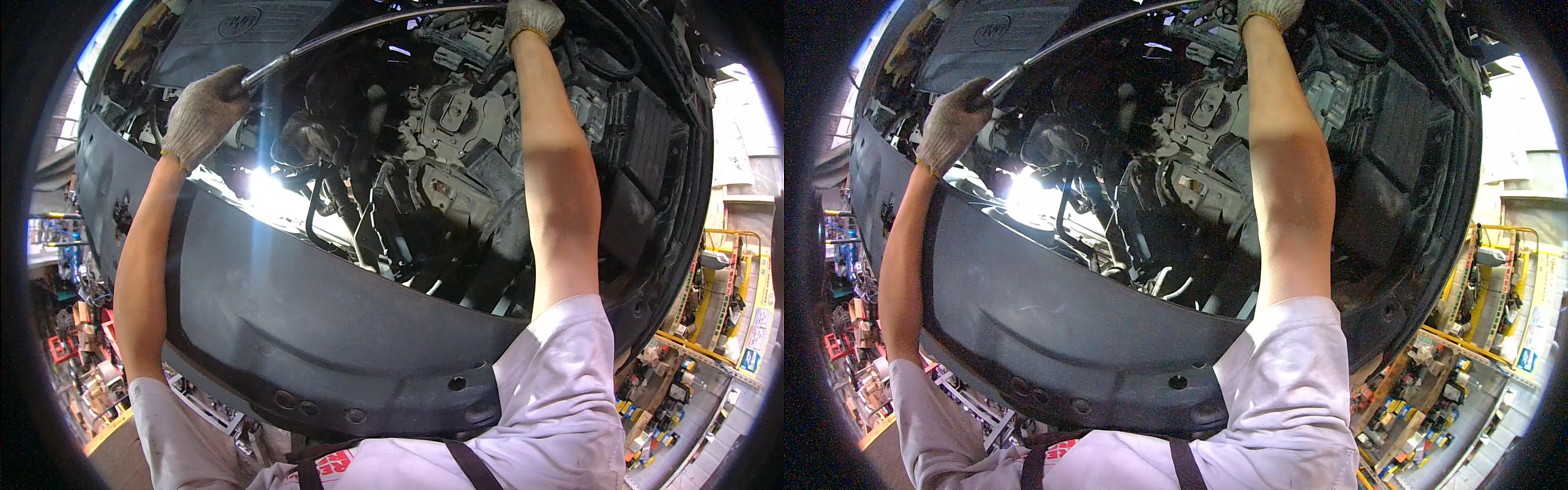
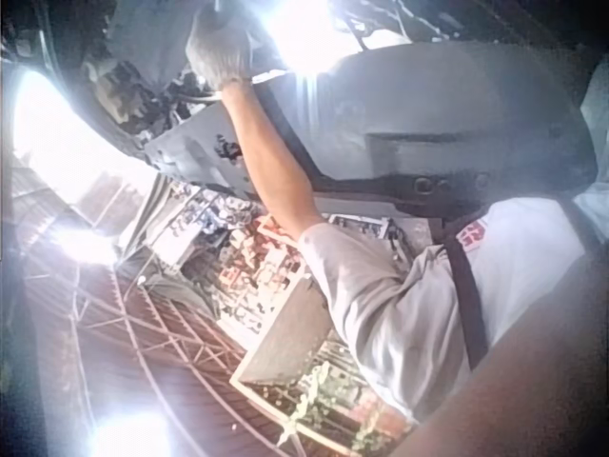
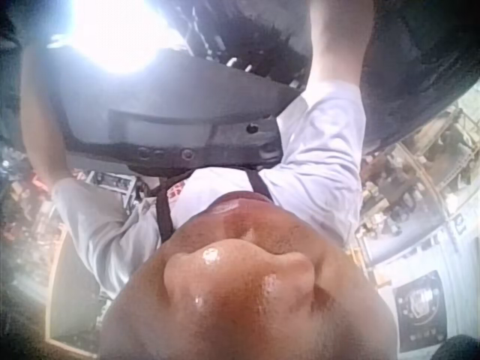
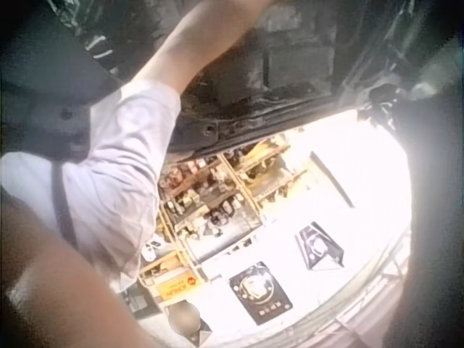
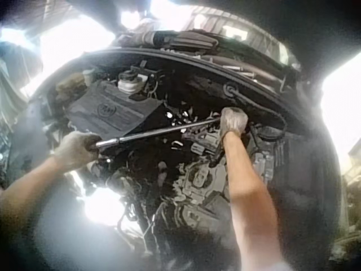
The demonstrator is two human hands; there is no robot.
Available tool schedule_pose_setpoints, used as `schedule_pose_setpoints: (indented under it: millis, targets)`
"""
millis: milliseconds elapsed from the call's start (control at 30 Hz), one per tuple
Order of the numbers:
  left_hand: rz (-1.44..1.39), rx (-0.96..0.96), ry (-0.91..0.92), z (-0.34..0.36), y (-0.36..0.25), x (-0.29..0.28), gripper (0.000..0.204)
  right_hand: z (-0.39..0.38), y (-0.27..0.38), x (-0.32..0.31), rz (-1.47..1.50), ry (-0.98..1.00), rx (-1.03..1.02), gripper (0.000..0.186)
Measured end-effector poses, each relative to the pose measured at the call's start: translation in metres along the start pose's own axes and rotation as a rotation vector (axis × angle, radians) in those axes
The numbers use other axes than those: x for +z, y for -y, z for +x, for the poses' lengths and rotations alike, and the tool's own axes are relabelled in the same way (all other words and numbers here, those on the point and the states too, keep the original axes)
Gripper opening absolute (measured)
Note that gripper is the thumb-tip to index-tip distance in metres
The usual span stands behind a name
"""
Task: The person uses a socket wrench to tighten bolts on the engine of a car with the hood open. The person repeatedly reaches into the engine bay to adjust fasteners.
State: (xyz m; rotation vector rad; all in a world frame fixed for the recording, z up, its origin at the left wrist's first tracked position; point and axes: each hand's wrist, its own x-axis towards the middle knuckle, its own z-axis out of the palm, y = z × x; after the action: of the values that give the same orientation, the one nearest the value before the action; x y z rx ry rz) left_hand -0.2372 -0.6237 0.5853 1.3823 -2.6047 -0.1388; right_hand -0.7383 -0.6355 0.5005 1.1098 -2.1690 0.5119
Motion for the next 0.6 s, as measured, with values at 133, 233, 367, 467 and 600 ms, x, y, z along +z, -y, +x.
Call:
schedule_pose_setpoints:
  millis: [133,233,367,467,600]
  targets:
    - [-0.059,-0.008,0.002,0.003,0.004,0.001,0.039,-0.004,0.008,0.003,0.375,-0.026,0.208,0.031]
    - [0.010,0.026,-0.048,0.014,0.015,0.006,0.036,-0.007,0.008,0.005,0.233,-0.140,0.060,0.032]
    - [0.157,0.096,-0.129,0.036,0.009,0.004,0.032,-0.011,0.003,-0.010,-0.097,0.024,0.112,0.033]
    - [0.178,0.283,-0.281,0.086,0.022,0.001,0.033,-0.005,-0.028,0.004,-0.103,0.005,0.210,0.034]
    - [0.409,0.331,-0.522,0.143,0.035,-0.010,0.026,-0.011,-0.013,-0.025,0.860,0.200,0.819,0.041]
